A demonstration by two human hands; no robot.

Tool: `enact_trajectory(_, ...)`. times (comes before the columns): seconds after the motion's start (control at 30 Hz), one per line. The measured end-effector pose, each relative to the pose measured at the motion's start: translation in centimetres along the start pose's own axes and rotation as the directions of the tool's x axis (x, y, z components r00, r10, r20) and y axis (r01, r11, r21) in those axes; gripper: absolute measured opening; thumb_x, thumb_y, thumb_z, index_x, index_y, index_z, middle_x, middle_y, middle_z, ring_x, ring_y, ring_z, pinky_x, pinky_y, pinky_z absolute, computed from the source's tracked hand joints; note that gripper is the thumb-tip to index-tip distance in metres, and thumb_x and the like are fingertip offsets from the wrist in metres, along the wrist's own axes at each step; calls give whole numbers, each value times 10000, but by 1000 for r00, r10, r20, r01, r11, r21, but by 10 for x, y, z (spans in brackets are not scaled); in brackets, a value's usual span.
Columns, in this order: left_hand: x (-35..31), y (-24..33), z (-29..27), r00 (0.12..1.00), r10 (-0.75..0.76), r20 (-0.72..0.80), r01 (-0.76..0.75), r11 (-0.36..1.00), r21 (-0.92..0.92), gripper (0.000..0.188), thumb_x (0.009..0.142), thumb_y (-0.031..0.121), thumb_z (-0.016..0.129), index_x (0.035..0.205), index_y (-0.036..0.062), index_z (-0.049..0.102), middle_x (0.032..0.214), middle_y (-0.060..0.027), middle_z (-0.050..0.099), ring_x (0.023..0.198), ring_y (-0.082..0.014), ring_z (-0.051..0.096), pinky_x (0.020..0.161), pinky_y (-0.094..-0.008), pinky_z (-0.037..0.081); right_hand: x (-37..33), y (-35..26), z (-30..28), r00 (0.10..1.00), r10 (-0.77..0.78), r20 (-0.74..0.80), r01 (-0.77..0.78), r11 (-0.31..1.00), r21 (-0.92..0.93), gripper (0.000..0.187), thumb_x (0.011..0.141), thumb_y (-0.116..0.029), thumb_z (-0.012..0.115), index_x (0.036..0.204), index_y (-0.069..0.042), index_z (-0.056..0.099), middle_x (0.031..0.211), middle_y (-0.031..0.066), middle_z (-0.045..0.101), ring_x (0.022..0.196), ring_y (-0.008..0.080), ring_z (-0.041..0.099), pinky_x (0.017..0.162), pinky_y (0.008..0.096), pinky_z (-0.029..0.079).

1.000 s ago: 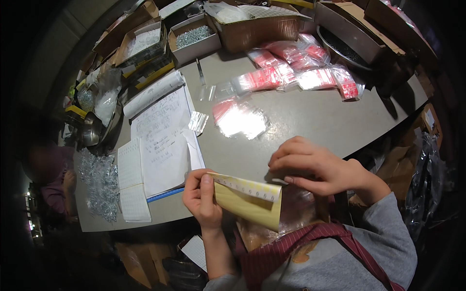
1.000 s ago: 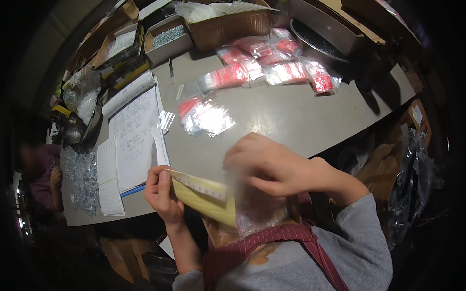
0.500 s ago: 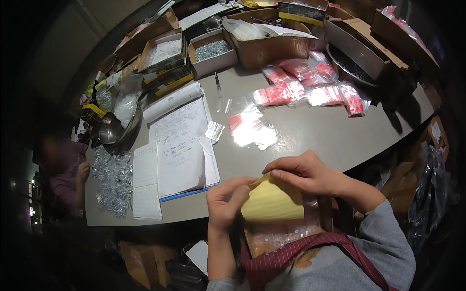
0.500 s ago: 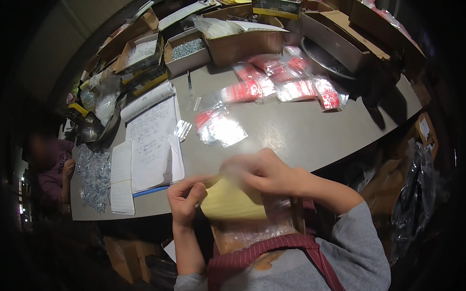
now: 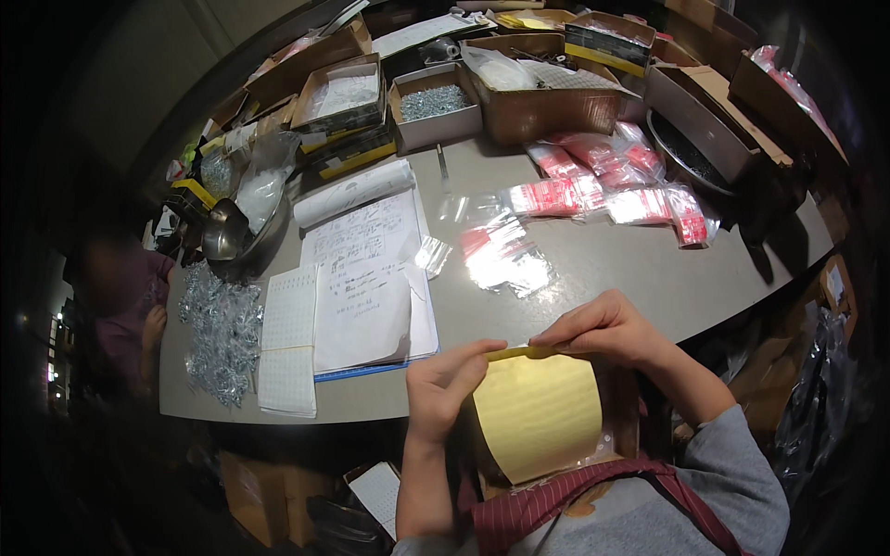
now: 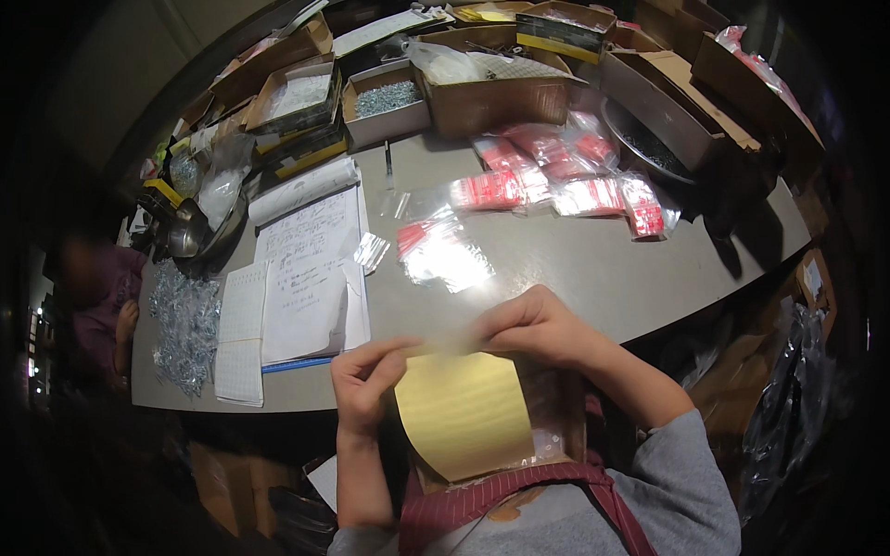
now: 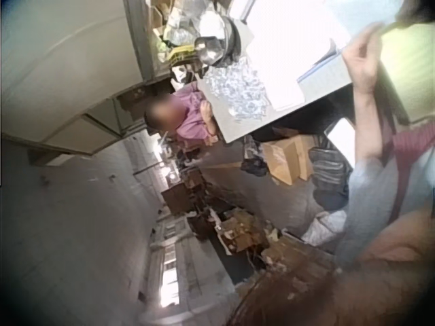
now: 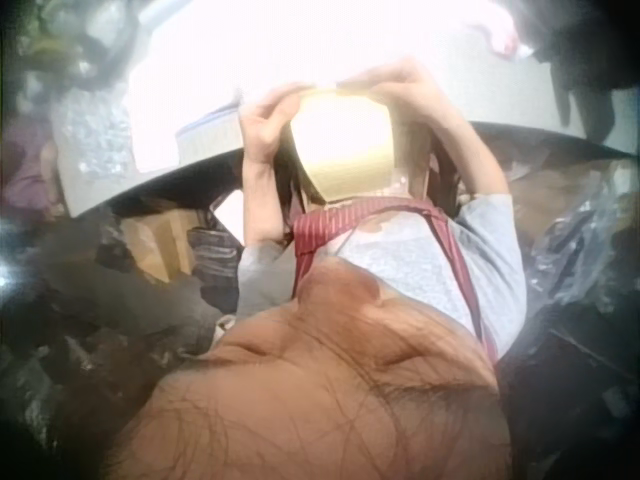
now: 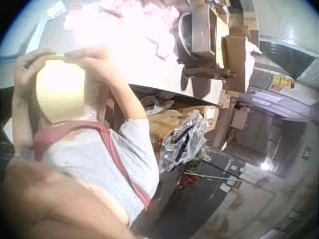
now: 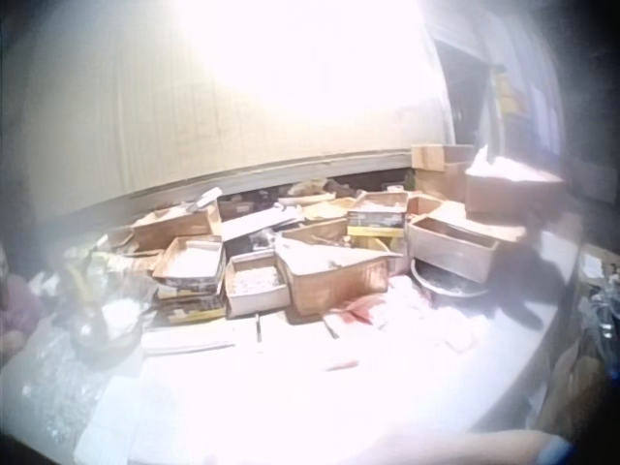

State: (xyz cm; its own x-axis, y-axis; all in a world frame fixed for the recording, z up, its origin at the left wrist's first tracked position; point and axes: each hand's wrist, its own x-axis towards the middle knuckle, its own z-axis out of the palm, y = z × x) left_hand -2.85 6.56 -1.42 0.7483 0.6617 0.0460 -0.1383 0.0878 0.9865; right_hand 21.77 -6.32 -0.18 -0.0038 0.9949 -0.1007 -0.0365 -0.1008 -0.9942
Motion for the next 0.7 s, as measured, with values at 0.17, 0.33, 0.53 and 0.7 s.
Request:
enact_trajectory(0.17,5,-3,1,998,-67,16,68,996,-55,221,970,77,636,1100,-71,736,945,-56,724,843,-83,641,771,-220,504,-4,-4,6,956,-280,87,293,919,-264,377,850,23,557,1187,62,720,1154,196,738,1078,239,705,958,331,524)
enact_trajectory(0.33,9,-1,10,999,-39,-23,38,998,-57,198,966,79,671,1075,-73,735,945,-63,725,837,-91,647,752,-225,511,-3,-7,0,946,-316,73,323,894,-310,289,870,-40,656,1148,-3,725,1089,147,742,1009,213,708,895,333,534)
enact_trajectory(0.53,7,-3,10,999,-21,-39,29,979,203,186,951,74,706,1077,-61,727,922,-61,725,834,-93,654,734,-231,513,14,-25,21,964,-252,84,257,808,-530,354,901,-175,752,1212,-21,685,1105,138,740,1012,239,722,881,352,562)
enact_trajectory(0.7,0,-1,6,991,-78,-104,75,997,-28,141,921,36,728,1047,-28,720,911,-27,710,831,-77,638,733,-224,496,22,-12,30,974,-225,-32,192,891,-411,255,943,-157,734,1138,-1,682,996,97,731,922,173,698,816,328,568)
